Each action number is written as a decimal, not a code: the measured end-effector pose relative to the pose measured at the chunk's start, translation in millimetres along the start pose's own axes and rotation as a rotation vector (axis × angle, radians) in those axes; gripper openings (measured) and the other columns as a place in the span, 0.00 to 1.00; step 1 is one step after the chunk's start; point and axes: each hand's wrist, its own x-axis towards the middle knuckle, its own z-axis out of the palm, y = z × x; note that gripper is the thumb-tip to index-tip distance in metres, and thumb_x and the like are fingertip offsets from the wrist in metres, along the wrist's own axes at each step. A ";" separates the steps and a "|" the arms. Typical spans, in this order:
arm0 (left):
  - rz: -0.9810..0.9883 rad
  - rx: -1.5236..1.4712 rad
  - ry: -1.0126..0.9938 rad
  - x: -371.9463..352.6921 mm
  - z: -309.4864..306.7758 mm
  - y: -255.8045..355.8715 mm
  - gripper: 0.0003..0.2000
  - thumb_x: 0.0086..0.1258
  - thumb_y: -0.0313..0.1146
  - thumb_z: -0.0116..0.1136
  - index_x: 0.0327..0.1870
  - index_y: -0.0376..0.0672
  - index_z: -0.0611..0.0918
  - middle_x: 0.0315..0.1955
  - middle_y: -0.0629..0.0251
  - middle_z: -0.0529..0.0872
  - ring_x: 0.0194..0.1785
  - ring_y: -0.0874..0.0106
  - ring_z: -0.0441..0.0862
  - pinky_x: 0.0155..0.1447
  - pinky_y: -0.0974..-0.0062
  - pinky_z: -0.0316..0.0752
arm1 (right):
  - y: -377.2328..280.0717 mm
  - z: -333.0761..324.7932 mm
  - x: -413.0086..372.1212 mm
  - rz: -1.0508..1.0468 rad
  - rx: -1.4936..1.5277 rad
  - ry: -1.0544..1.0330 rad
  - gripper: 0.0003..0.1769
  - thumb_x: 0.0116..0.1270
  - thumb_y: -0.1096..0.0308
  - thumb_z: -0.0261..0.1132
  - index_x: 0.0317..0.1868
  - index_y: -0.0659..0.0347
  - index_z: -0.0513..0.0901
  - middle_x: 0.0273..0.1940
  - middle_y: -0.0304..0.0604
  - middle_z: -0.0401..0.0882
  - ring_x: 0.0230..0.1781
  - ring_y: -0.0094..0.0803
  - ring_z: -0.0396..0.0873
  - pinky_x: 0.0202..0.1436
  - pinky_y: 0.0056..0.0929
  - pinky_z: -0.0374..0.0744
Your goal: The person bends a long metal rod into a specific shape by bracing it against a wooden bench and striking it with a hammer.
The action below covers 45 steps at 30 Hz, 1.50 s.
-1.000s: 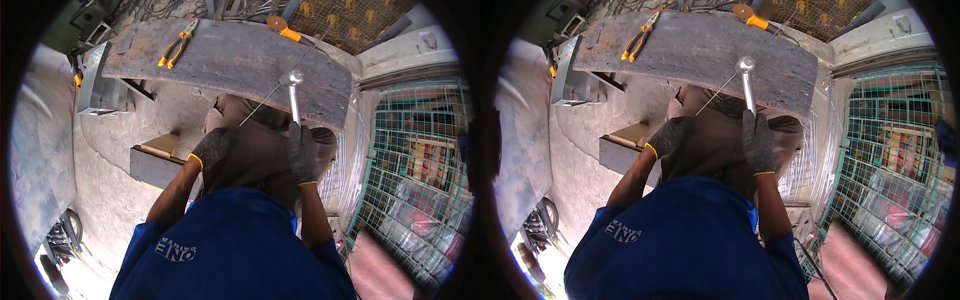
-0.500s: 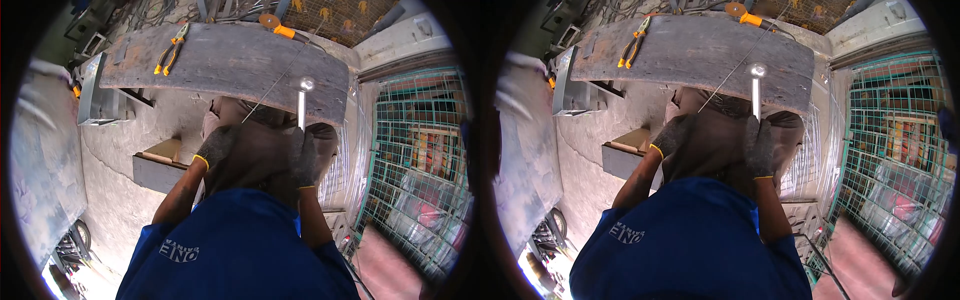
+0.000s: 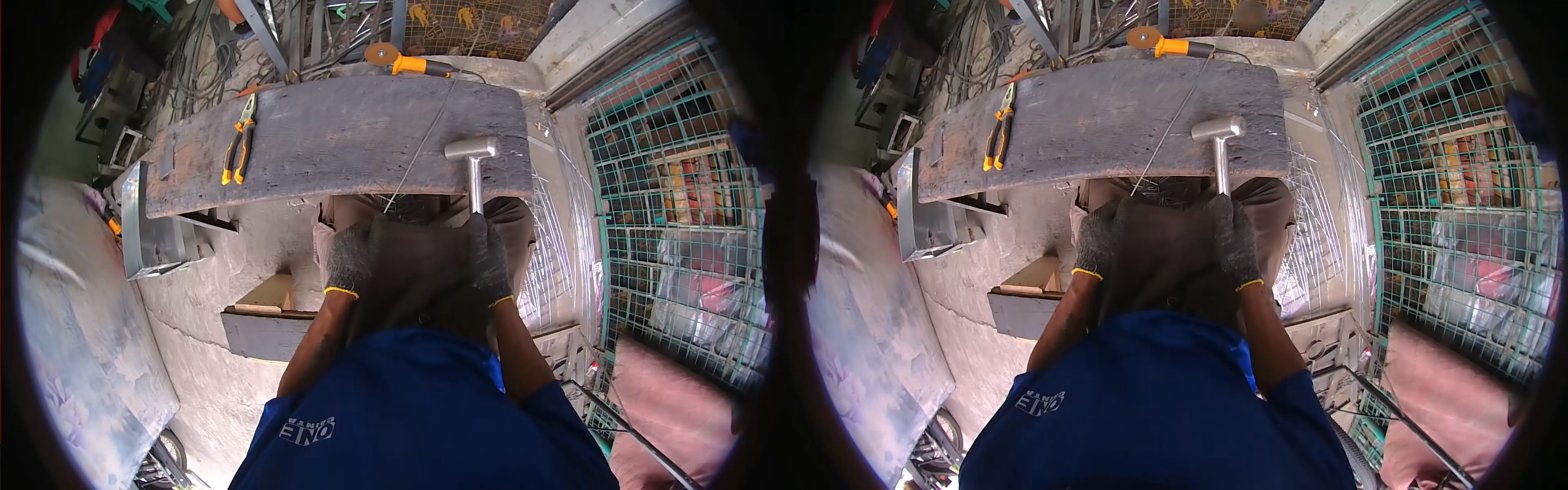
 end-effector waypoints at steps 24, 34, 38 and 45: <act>-0.351 -0.180 -0.041 -172.9 -53.1 -87.9 0.12 0.80 0.38 0.49 0.49 0.38 0.79 0.36 0.56 0.83 0.41 0.62 0.82 0.47 0.66 0.76 | -25.2 -6.0 -10.2 0.570 0.504 -0.090 0.17 0.77 0.50 0.58 0.47 0.55 0.82 0.27 0.27 0.76 0.20 0.17 0.73 0.21 0.19 0.73; -0.030 -0.080 -0.126 -151.6 -62.9 -84.1 0.10 0.79 0.32 0.44 0.47 0.37 0.77 0.35 0.56 0.78 0.32 0.66 0.78 0.37 0.67 0.73 | -20.7 -3.2 -12.0 0.542 0.575 -0.071 0.18 0.75 0.45 0.58 0.38 0.51 0.80 0.18 0.28 0.70 0.11 0.20 0.66 0.12 0.20 0.65; 0.186 0.000 -0.136 -143.2 -66.0 -84.4 0.09 0.78 0.30 0.44 0.46 0.37 0.77 0.38 0.57 0.78 0.30 0.65 0.77 0.36 0.67 0.73 | -17.6 -4.9 -10.9 0.544 0.536 -0.088 0.17 0.75 0.47 0.59 0.43 0.53 0.80 0.21 0.31 0.74 0.11 0.22 0.70 0.11 0.23 0.68; 0.454 0.085 -0.111 -136.5 -63.7 -101.6 0.09 0.79 0.32 0.45 0.44 0.39 0.77 0.30 0.63 0.77 0.26 0.72 0.74 0.32 0.72 0.71 | -44.3 -5.4 -7.2 0.497 0.563 -0.117 0.14 0.75 0.51 0.61 0.39 0.52 0.81 0.21 0.27 0.73 0.14 0.18 0.70 0.15 0.20 0.68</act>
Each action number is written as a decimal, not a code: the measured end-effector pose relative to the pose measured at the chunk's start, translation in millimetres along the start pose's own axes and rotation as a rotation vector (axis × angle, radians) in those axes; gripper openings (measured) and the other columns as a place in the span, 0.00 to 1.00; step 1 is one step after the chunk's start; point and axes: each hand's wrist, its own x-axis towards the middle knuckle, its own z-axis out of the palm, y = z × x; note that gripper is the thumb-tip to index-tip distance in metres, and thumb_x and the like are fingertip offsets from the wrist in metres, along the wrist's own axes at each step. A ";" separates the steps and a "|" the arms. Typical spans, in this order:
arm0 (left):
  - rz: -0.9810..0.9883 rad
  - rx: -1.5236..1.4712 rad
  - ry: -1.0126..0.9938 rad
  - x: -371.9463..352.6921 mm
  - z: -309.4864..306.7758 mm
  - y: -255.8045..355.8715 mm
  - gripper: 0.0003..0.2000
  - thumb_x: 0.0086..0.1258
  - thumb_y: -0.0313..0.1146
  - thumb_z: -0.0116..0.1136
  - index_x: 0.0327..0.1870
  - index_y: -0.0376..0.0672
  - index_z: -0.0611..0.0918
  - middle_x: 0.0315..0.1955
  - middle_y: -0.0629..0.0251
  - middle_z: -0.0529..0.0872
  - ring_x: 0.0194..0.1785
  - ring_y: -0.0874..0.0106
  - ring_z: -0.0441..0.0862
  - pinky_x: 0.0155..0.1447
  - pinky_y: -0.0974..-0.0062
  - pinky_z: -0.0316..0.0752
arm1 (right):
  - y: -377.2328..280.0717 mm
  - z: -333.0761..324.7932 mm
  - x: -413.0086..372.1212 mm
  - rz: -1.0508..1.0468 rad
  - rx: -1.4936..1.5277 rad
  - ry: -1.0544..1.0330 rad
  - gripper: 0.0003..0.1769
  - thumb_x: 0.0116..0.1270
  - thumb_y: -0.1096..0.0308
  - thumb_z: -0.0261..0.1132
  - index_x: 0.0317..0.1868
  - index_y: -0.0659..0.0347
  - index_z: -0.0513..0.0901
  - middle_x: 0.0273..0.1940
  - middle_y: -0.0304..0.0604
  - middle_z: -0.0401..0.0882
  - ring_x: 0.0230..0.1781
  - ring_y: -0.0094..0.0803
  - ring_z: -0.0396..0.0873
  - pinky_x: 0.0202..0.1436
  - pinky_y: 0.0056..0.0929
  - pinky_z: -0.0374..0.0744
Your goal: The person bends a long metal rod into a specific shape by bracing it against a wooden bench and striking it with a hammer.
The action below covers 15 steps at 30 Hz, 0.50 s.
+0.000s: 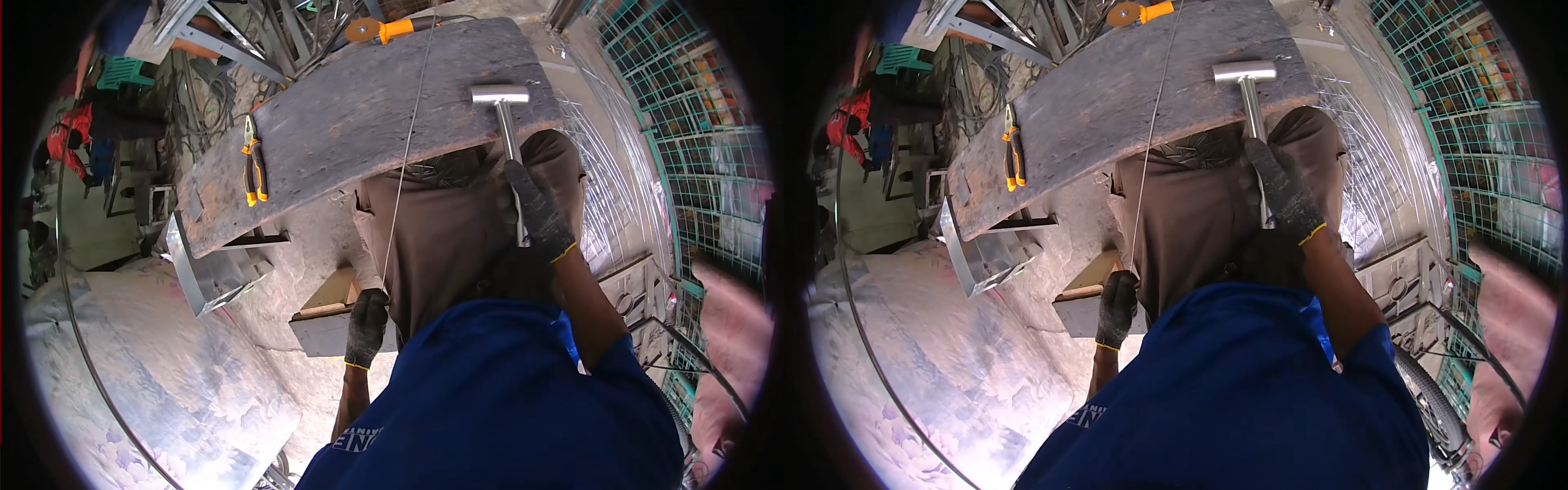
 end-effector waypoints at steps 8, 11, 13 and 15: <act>-0.952 -0.977 -0.073 1.9 -7.6 17.5 0.11 0.82 0.41 0.46 0.41 0.46 0.77 0.17 0.82 0.66 0.18 0.89 0.61 0.22 0.86 0.57 | -16.6 22.9 -1.2 -0.483 -0.696 0.088 0.14 0.72 0.62 0.65 0.51 0.62 0.79 0.41 0.47 0.81 0.43 0.36 0.83 0.45 0.31 0.80; -0.950 -0.961 -0.059 2.5 -8.0 18.3 0.11 0.81 0.41 0.46 0.41 0.45 0.77 0.17 0.81 0.66 0.18 0.89 0.61 0.22 0.85 0.57 | -38.6 47.9 -7.5 -0.682 -0.702 0.076 0.15 0.74 0.63 0.63 0.54 0.63 0.78 0.43 0.53 0.81 0.45 0.47 0.83 0.46 0.40 0.79; -0.945 -0.925 -0.063 2.9 -7.6 18.5 0.12 0.82 0.41 0.45 0.41 0.45 0.77 0.17 0.82 0.66 0.18 0.89 0.61 0.22 0.85 0.57 | -36.3 48.9 -1.1 -0.734 -0.822 0.065 0.15 0.73 0.66 0.62 0.57 0.62 0.78 0.47 0.52 0.82 0.46 0.44 0.83 0.47 0.38 0.80; -0.939 -0.892 -0.065 0.3 -2.9 13.4 0.13 0.82 0.42 0.44 0.41 0.45 0.78 0.17 0.82 0.66 0.18 0.90 0.61 0.22 0.85 0.57 | -28.2 45.5 12.4 -0.787 -0.947 0.053 0.17 0.73 0.70 0.62 0.61 0.61 0.78 0.51 0.51 0.83 0.46 0.42 0.84 0.49 0.36 0.80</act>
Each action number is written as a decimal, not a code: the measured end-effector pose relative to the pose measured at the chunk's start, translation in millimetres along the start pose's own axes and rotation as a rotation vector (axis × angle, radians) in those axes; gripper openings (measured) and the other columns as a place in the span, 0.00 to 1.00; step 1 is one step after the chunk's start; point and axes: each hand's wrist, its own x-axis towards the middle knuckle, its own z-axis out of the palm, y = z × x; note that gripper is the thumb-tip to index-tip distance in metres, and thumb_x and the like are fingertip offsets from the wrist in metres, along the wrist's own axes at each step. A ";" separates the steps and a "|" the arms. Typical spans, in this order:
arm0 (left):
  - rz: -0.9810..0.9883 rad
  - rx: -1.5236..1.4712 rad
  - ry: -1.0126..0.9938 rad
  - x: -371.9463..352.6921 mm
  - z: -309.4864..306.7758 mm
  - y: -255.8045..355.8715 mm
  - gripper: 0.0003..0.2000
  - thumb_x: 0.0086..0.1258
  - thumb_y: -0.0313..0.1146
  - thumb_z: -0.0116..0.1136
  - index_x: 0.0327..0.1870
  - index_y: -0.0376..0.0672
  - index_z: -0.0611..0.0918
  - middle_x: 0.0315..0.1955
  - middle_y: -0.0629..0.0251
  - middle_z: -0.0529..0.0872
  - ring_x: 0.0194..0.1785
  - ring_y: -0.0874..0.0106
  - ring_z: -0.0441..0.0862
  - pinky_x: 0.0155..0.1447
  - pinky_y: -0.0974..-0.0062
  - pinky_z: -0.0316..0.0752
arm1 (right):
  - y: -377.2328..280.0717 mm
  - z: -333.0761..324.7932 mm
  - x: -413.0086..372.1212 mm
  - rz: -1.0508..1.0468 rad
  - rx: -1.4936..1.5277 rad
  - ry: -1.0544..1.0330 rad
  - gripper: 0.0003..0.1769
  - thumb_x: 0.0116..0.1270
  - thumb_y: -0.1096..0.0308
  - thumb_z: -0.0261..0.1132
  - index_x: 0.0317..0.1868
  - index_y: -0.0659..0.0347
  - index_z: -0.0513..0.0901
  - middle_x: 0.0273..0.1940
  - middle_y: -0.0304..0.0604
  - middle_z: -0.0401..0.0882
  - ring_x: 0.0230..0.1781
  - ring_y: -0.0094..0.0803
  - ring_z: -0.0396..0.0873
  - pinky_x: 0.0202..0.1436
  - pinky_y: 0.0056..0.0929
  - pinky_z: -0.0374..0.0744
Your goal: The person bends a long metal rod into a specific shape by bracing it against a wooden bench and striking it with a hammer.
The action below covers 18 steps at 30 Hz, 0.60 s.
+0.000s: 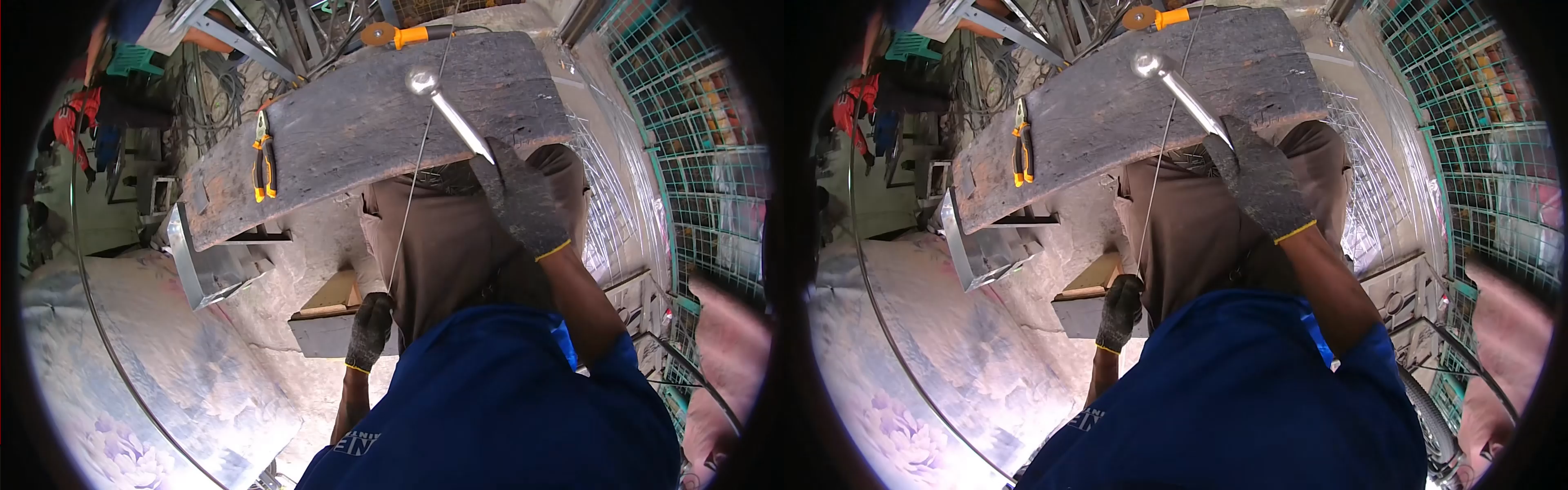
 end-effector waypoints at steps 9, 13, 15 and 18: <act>0.344 0.441 0.008 -0.8 -7.0 -15.5 0.08 0.65 0.19 0.50 0.44 0.37 0.77 0.30 0.60 0.76 0.28 0.66 0.74 0.33 0.70 0.71 | 15.3 20.0 -9.5 -0.169 -0.303 -0.168 0.18 0.78 0.61 0.53 0.59 0.64 0.76 0.58 0.58 0.75 0.49 0.56 0.80 0.46 0.54 0.79; 0.138 0.201 0.007 -6.5 1.4 5.7 0.05 0.74 0.28 0.49 0.43 0.41 0.78 0.25 0.72 0.73 0.21 0.83 0.67 0.25 0.80 0.64 | 16.4 13.1 -4.0 -0.104 -0.318 -0.162 0.18 0.78 0.60 0.52 0.57 0.64 0.76 0.53 0.58 0.79 0.44 0.55 0.82 0.45 0.50 0.79; -0.064 -0.018 0.010 -11.4 4.1 15.5 0.05 0.77 0.30 0.48 0.43 0.42 0.78 0.24 0.76 0.71 0.20 0.87 0.64 0.24 0.83 0.61 | 16.7 11.6 -4.5 -0.164 -0.353 -0.164 0.18 0.78 0.60 0.52 0.57 0.64 0.76 0.51 0.58 0.80 0.43 0.56 0.82 0.45 0.50 0.80; -0.095 -0.066 -0.009 -12.2 5.9 15.2 0.05 0.77 0.31 0.49 0.43 0.44 0.78 0.22 0.77 0.70 0.19 0.87 0.64 0.23 0.83 0.60 | 6.5 16.1 -5.3 -0.087 -0.101 -0.014 0.19 0.78 0.57 0.53 0.56 0.64 0.77 0.46 0.60 0.81 0.42 0.59 0.81 0.45 0.52 0.79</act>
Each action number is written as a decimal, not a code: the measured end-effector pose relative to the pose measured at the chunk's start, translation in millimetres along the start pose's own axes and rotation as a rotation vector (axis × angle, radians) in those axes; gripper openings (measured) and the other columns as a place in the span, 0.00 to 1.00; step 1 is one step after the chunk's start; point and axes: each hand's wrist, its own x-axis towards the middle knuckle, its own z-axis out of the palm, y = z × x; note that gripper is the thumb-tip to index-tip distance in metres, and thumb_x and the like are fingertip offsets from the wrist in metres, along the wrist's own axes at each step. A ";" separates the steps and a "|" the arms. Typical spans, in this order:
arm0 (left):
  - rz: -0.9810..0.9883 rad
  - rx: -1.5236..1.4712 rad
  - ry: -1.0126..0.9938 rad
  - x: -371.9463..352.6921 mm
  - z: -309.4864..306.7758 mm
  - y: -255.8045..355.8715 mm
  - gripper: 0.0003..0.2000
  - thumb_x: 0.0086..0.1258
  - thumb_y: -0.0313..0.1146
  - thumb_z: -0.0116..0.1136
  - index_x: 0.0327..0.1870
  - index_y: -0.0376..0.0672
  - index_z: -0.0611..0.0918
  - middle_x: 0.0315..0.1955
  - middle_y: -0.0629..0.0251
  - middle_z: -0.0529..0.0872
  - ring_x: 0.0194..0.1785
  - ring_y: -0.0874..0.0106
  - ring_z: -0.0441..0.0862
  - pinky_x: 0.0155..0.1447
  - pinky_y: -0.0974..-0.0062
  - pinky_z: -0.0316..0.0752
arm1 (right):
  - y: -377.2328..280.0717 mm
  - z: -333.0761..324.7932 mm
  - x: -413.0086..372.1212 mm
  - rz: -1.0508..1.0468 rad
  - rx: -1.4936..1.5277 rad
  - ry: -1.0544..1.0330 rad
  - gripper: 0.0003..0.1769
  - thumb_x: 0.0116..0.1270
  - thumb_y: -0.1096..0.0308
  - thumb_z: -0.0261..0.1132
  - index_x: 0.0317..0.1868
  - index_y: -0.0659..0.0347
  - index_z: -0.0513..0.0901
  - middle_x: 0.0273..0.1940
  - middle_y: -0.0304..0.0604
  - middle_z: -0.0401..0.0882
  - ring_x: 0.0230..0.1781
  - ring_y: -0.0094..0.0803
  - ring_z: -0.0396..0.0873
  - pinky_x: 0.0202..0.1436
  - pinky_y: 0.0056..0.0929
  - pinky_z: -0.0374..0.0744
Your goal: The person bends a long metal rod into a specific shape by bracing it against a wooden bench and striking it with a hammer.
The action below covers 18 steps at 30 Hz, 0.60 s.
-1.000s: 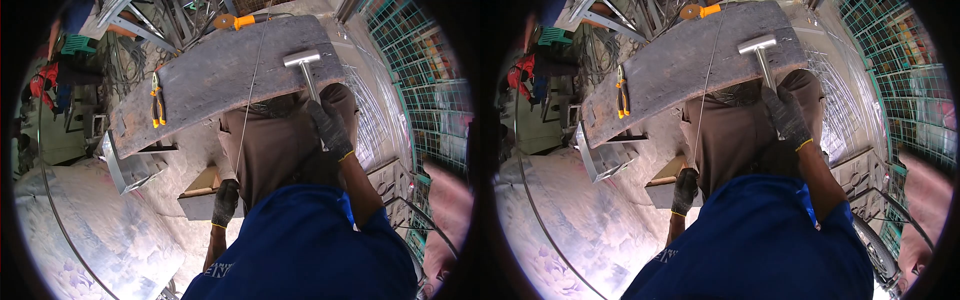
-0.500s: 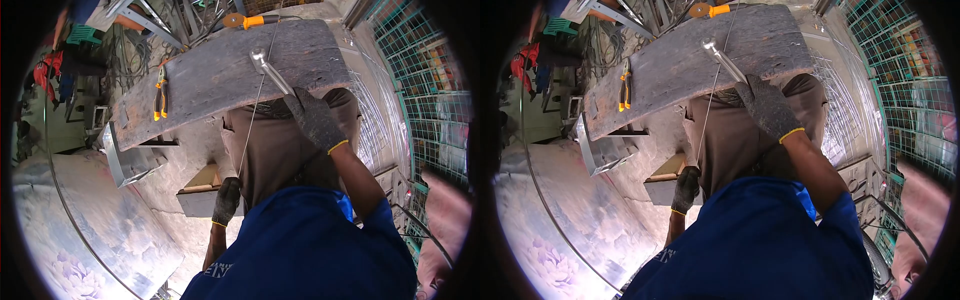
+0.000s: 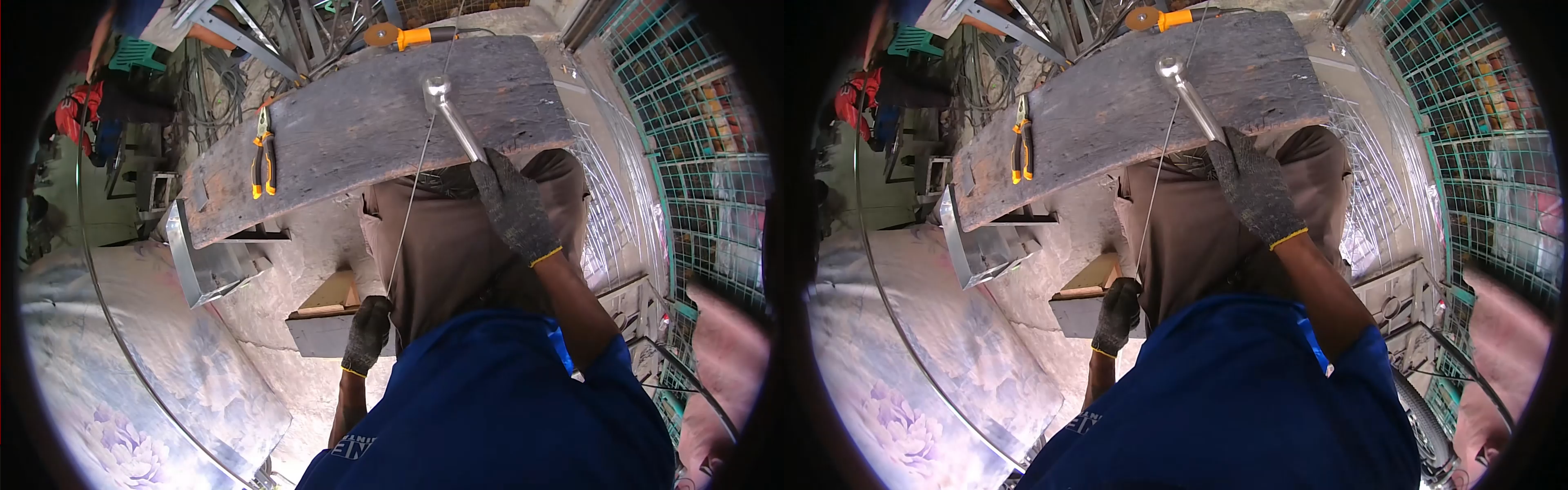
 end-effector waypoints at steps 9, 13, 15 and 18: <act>-0.007 -0.051 0.021 -8.0 0.5 -3.5 0.07 0.80 0.37 0.49 0.42 0.46 0.78 0.15 0.82 0.65 0.16 0.89 0.59 0.21 0.85 0.56 | 28.6 8.5 20.1 -0.114 -0.127 0.027 0.23 0.77 0.54 0.54 0.60 0.64 0.75 0.45 0.65 0.82 0.45 0.63 0.80 0.48 0.56 0.78; -0.031 -0.074 0.045 -15.5 1.4 -9.2 0.08 0.80 0.38 0.50 0.42 0.47 0.78 0.15 0.83 0.65 0.16 0.89 0.59 0.20 0.85 0.55 | 20.8 9.1 25.3 0.102 -0.088 -0.059 0.24 0.77 0.53 0.54 0.61 0.64 0.75 0.48 0.63 0.81 0.47 0.63 0.80 0.50 0.56 0.78; -0.048 -0.102 0.043 -15.2 -3.7 -10.7 0.08 0.80 0.39 0.50 0.42 0.47 0.78 0.15 0.83 0.65 0.16 0.89 0.59 0.20 0.85 0.54 | 14.2 7.2 31.0 0.073 -0.041 -0.033 0.24 0.77 0.53 0.54 0.61 0.63 0.74 0.50 0.63 0.81 0.48 0.63 0.79 0.51 0.56 0.78; -0.037 -0.090 0.017 -21.1 -9.0 -19.9 0.08 0.81 0.40 0.50 0.43 0.46 0.77 0.14 0.83 0.63 0.15 0.90 0.58 0.19 0.86 0.53 | 8.2 6.8 28.0 0.148 -0.032 -0.020 0.23 0.78 0.58 0.54 0.64 0.64 0.72 0.55 0.62 0.79 0.51 0.61 0.79 0.53 0.49 0.79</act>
